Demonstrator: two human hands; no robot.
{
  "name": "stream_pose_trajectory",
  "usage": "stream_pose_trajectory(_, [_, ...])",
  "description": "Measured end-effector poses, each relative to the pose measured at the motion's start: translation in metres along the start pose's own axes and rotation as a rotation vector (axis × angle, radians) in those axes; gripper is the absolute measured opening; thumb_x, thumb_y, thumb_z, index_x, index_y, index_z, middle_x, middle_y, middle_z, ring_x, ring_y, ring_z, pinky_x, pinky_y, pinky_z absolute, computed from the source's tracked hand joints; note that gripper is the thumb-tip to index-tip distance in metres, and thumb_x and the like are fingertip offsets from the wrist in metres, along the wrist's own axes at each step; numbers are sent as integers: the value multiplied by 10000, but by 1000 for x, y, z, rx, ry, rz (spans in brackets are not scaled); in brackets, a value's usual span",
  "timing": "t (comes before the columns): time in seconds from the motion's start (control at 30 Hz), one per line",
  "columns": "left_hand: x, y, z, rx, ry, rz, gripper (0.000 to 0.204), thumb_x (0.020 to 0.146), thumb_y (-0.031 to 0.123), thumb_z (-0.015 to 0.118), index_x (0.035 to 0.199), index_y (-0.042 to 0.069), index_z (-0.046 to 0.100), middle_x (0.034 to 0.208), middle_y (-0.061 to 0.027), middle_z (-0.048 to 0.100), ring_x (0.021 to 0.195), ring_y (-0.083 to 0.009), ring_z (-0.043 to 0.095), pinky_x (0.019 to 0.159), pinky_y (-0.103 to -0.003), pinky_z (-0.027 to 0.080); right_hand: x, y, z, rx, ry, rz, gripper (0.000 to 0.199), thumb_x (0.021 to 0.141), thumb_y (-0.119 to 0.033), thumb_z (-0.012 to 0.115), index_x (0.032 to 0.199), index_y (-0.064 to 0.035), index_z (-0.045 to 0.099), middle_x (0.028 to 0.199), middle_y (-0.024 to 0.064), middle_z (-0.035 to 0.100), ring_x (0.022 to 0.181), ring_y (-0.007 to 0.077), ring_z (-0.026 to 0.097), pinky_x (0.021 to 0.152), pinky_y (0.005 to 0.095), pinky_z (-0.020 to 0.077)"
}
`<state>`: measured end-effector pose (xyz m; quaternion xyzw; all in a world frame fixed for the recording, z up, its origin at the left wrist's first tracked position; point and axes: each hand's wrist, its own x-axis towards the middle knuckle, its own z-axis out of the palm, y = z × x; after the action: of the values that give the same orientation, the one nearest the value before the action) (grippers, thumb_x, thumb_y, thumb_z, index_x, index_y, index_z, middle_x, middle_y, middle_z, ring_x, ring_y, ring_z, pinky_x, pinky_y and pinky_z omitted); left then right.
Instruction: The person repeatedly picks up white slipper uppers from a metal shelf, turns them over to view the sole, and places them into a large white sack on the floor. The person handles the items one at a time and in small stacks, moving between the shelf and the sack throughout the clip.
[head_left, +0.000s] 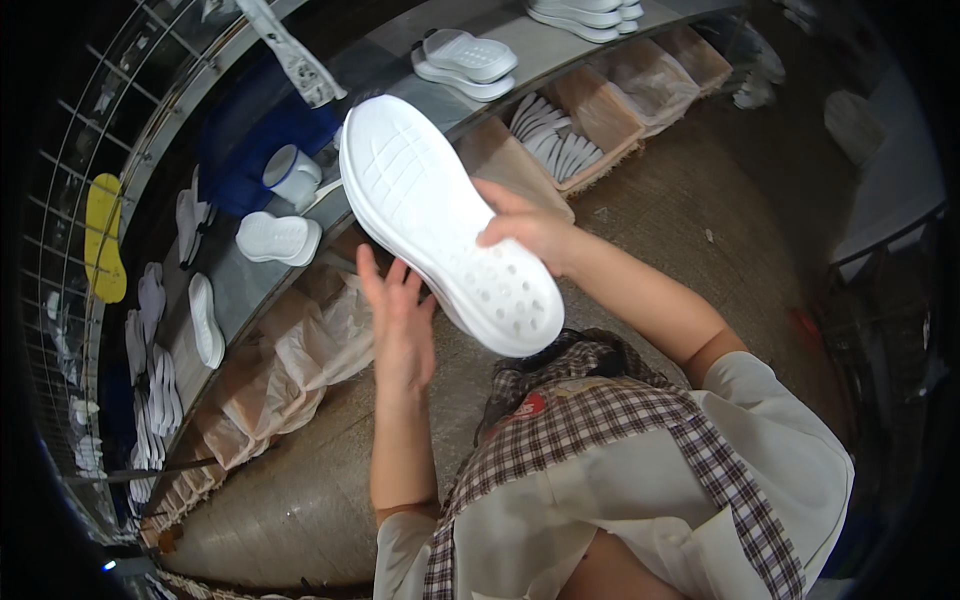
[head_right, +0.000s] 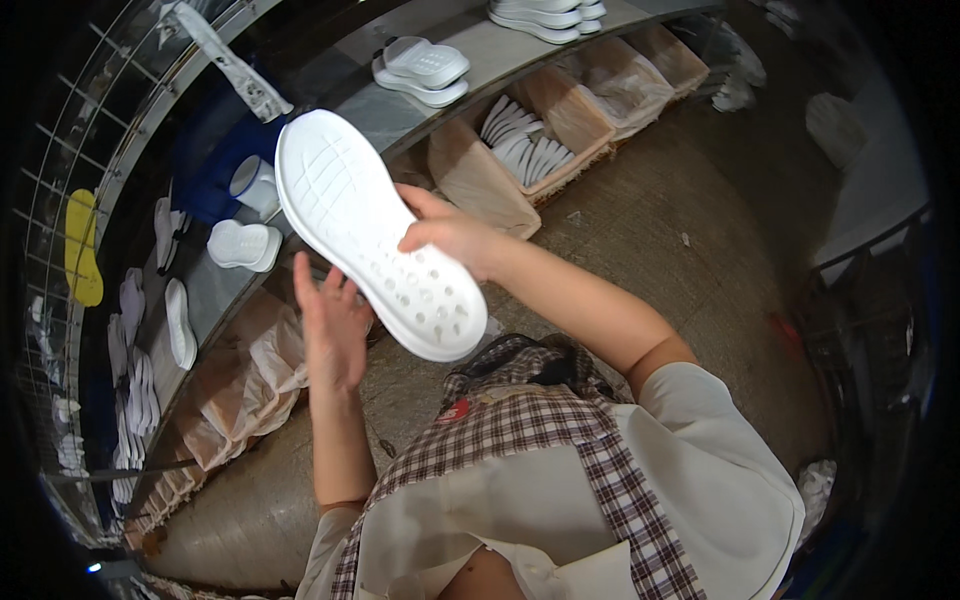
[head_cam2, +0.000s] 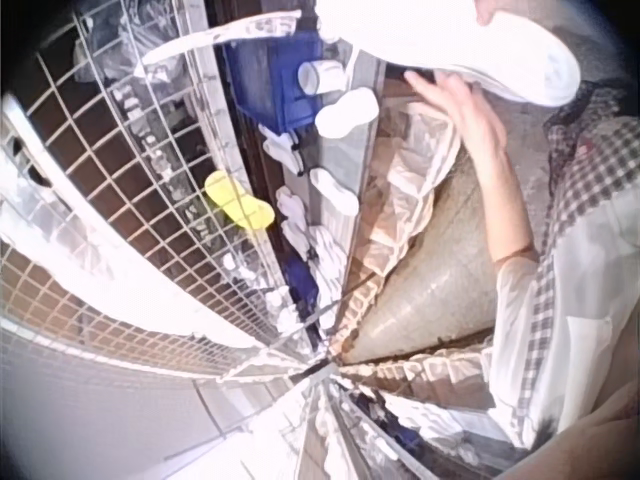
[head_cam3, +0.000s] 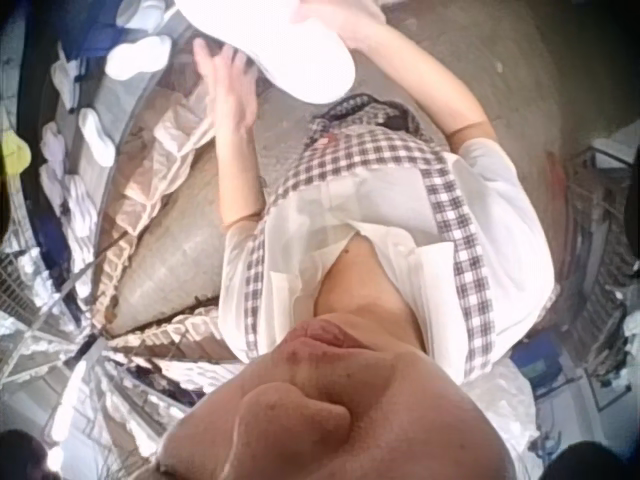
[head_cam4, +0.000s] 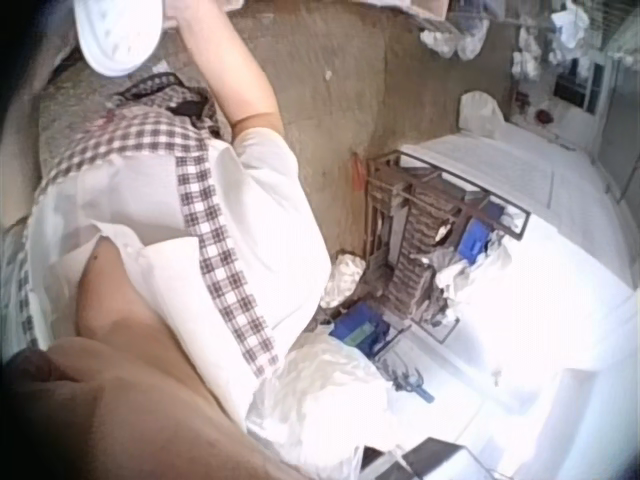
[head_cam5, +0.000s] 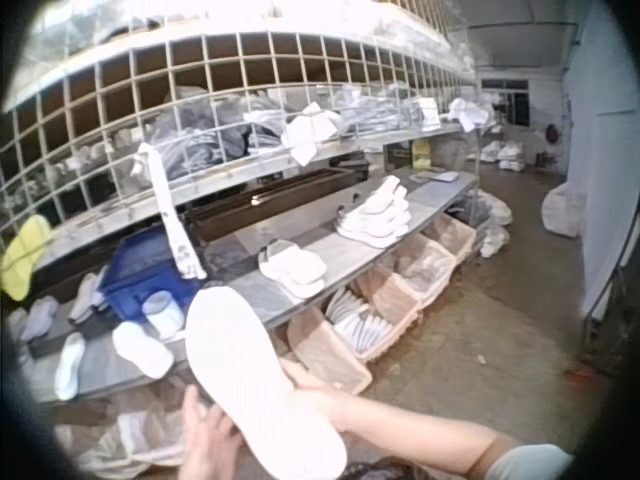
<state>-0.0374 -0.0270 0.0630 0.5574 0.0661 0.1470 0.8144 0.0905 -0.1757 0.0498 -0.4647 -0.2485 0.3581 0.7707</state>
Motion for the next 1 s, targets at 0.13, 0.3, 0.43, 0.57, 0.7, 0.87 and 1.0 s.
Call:
stream_pose_trajectory(0.13, [15,-31,-24,-251,52,-152,753,827,186,556,1425,64,114,1361,-234,341,1182,-338,467,950,-432,459,-10,1,31,-889,117,-183,768,848,-256,609,1429,6,181,1376,215,369,1286,303,378,1040,387,331])
stream_pose_trajectory(0.3, [15,-52,-56,-686,-41,-159,622,829,262,518,1329,-61,337,1216,-233,518,1046,-320,586,854,-414,533,-16,-28,6,-373,125,-147,616,931,-364,489,1413,-38,287,1378,154,410,1210,207,451,949,343,394])
stream_pose_trajectory(0.43, [22,-51,-43,-522,102,-129,598,890,409,480,1247,-69,446,1092,-196,605,880,-288,657,715,-359,586,-26,-14,7,-159,-158,-1,660,895,-354,552,1404,-9,310,1429,212,309,1346,296,274,1079,401,254])
stream_pose_trajectory(0.57, [21,-39,-27,-425,141,-274,515,934,353,472,1257,-47,450,1095,-192,593,883,-259,658,680,-324,595,-33,-2,19,-483,-45,-202,713,846,-338,625,1401,-9,323,1463,231,225,1381,325,175,1097,419,201])
stream_pose_trajectory(0.7, [12,-50,-21,-533,-29,-241,503,940,332,481,1286,-26,410,1111,-190,577,958,-244,629,709,-317,586,-35,-1,28,-428,30,-203,708,817,-328,622,1382,-2,349,1388,274,315,1306,343,320,1057,419,296])
stream_pose_trajectory(0.87, [12,-45,-35,-912,-106,-188,546,865,353,589,1250,15,401,987,-148,554,840,-255,554,677,-328,505,-43,-9,-8,782,-163,-78,677,844,-400,465,1360,22,351,1210,229,535,993,310,627,727,403,588])
stream_pose_trajectory(1.0, [17,-34,-36,-996,-355,-242,631,805,417,664,1236,51,386,974,-136,528,860,-252,530,715,-339,483,-56,3,-26,974,65,-87,675,849,-416,459,1353,25,371,1184,271,542,926,379,641,719,494,576])
